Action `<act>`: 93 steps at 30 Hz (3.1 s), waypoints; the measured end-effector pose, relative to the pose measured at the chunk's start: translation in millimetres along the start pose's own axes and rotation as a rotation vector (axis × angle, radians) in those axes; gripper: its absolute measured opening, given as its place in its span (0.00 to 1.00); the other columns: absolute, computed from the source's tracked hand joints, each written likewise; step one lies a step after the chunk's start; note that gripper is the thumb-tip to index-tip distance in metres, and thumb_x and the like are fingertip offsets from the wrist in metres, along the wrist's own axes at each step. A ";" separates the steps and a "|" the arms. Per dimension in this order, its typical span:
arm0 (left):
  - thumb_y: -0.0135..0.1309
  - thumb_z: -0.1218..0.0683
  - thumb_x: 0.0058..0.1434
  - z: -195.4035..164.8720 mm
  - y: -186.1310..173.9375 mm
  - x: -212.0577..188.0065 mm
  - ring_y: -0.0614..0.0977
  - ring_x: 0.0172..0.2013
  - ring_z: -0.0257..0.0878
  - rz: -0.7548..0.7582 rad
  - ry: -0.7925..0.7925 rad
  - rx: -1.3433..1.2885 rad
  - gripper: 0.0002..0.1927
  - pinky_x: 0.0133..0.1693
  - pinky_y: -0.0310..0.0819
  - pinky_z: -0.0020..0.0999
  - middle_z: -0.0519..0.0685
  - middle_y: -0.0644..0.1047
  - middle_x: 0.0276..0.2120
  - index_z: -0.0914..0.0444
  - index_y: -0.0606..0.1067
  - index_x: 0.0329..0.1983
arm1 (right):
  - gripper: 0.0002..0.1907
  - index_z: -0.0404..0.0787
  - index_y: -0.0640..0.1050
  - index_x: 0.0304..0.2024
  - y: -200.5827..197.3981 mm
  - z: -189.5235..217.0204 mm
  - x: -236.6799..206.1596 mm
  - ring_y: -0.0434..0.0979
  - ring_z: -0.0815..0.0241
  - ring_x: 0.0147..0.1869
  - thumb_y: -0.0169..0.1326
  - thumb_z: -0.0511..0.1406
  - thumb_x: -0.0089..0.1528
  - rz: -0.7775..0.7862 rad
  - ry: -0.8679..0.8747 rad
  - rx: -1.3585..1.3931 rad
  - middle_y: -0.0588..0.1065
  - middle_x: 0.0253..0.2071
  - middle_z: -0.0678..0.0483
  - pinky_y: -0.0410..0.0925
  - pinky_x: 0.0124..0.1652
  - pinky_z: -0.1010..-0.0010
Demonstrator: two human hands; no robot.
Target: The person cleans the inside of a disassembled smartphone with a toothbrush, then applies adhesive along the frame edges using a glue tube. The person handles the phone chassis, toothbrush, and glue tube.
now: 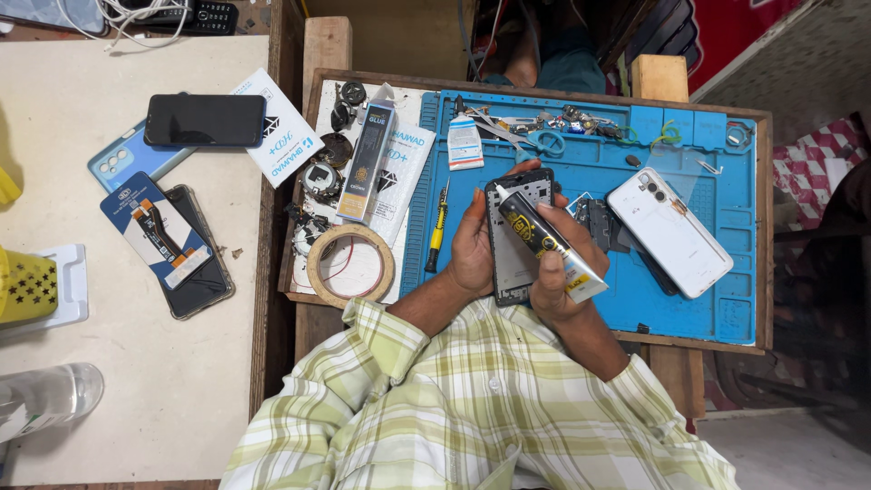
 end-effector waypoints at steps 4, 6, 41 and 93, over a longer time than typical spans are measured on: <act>0.26 0.33 0.78 0.2 -2.0 -1.0 0.76 0.63 0.45 -0.030 -0.008 0.006 0.37 0.68 0.69 0.45 0.58 0.73 0.62 0.59 0.55 0.80 | 0.32 0.27 0.74 0.59 -0.1 -4.0 -0.8 0.78 0.51 0.63 0.43 0.51 0.73 -0.029 -0.005 0.059 0.77 0.54 0.38 0.70 0.66 0.61; 0.26 0.33 0.79 0.9 -2.0 -1.5 0.76 0.63 0.45 -0.030 -0.006 0.002 0.37 0.68 0.69 0.45 0.58 0.73 0.62 0.59 0.55 0.80 | 0.32 0.27 0.74 0.59 -0.3 -4.8 -1.4 0.78 0.51 0.63 0.43 0.51 0.73 -0.026 0.001 0.047 0.77 0.54 0.39 0.70 0.66 0.61; 0.26 0.34 0.79 -1.0 -1.6 0.0 0.75 0.64 0.45 -0.040 -0.034 -0.013 0.35 0.69 0.68 0.44 0.56 0.72 0.63 0.59 0.56 0.79 | 0.31 0.29 0.74 0.57 -0.2 -0.6 6.2 0.79 0.61 0.53 0.45 0.52 0.72 0.014 0.050 0.158 0.79 0.47 0.45 0.67 0.68 0.64; 0.27 0.39 0.79 -9.0 -7.3 -0.3 0.78 0.59 0.48 0.023 -0.015 -0.105 0.34 0.66 0.73 0.47 0.61 0.75 0.58 0.60 0.55 0.81 | 0.24 0.28 0.76 0.55 -10.6 18.5 4.3 0.80 0.63 0.41 0.45 0.43 0.70 0.158 0.063 0.101 0.80 0.42 0.45 0.72 0.42 0.75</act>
Point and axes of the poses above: each hand's wrist, its own x-axis towards the middle knuckle, its own y-axis out of the palm, z = x × y, the point moved 2 cm from there along x, towards the middle knuckle
